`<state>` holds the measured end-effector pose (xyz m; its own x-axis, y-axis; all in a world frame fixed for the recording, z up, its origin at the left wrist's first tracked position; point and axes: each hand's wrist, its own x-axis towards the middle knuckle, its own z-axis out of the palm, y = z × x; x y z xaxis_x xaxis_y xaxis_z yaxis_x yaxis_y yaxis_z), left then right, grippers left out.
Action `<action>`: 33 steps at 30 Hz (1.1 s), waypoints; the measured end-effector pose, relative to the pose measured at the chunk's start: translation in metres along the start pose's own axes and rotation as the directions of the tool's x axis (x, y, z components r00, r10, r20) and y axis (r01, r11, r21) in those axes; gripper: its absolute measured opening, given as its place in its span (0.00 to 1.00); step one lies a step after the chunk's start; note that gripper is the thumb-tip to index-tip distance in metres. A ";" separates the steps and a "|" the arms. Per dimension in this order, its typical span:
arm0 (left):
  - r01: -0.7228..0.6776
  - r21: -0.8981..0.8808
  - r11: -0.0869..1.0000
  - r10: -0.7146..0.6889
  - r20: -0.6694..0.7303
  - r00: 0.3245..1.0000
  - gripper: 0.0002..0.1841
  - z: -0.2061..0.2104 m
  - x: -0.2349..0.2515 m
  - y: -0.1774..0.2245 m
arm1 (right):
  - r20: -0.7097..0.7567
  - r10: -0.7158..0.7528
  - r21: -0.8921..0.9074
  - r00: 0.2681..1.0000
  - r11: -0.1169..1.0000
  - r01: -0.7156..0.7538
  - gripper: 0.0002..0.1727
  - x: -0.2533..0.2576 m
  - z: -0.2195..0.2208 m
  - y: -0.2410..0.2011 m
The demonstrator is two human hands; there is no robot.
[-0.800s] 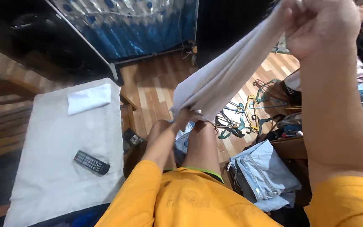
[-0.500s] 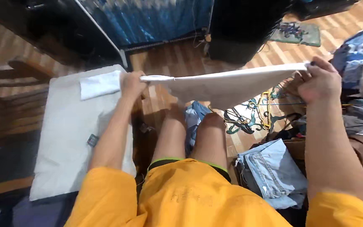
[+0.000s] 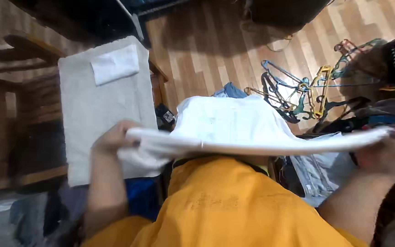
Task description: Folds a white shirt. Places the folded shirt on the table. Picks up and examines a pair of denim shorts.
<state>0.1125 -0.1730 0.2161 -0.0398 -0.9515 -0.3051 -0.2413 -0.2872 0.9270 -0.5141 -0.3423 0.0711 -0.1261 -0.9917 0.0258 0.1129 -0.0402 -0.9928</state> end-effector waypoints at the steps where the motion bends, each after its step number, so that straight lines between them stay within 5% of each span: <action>1: 0.109 -0.122 0.986 -0.130 -0.180 0.975 0.08 0.010 0.027 -0.008 | 0.010 0.129 -0.085 0.992 0.988 -0.128 0.21 0.014 0.020 0.009; 2: 0.213 -0.281 0.936 -0.292 -0.277 0.915 0.10 0.019 0.054 -0.025 | 0.022 0.281 -0.136 0.959 0.952 -0.276 0.24 0.026 0.038 0.023; 3: 0.317 -0.426 0.847 -0.453 -0.268 0.851 0.23 0.024 0.080 -0.049 | 0.042 0.438 -0.157 0.898 0.891 -0.427 0.25 0.033 0.049 0.041; 5: 0.490 -0.490 0.721 -0.618 -0.134 0.775 0.43 0.032 0.100 -0.104 | 0.115 0.690 -0.219 0.715 0.719 -0.659 0.22 0.030 0.055 0.085; 8: 0.544 -0.304 0.782 -0.589 -0.076 0.805 0.30 0.041 0.076 -0.192 | 0.187 0.832 -0.335 0.522 0.553 -0.762 0.27 0.016 0.044 0.133; 11: 0.494 -0.097 0.864 -0.504 -0.174 0.846 0.27 0.049 0.053 -0.232 | 0.214 0.854 -0.325 0.474 0.519 -0.790 0.32 0.003 0.038 0.137; 16: 0.491 -0.013 0.871 -0.439 -0.471 0.766 0.16 0.082 0.052 -0.142 | 0.187 0.832 -0.347 0.522 0.554 -0.757 0.36 0.008 0.033 0.128; 22: 0.504 0.124 0.855 -0.410 -0.433 0.803 0.11 0.083 0.046 -0.140 | 0.206 0.760 -0.290 0.616 0.649 -0.704 0.37 0.020 0.031 0.116; 25: 0.513 0.171 0.841 -0.405 -0.430 0.807 0.13 0.077 0.048 -0.134 | 0.192 0.657 -0.286 0.729 0.748 -0.598 0.32 0.030 0.034 0.104; 29: 0.498 0.000 0.867 -0.417 -0.545 0.727 0.22 0.034 0.074 -0.128 | 0.073 0.517 -0.368 0.853 0.809 -0.459 0.25 0.081 0.050 0.079; 33: 0.287 -0.080 0.954 -0.266 -0.663 0.700 0.24 -0.033 0.143 -0.091 | 0.058 0.455 -0.431 0.889 0.815 -0.389 0.22 0.167 0.079 0.045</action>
<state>0.1604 -0.2869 0.0951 0.6791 -0.6626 -0.3159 -0.1640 -0.5565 0.8145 -0.4521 -0.5192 0.0399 -0.0031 -0.9067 -0.4218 -0.2834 0.4053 -0.8692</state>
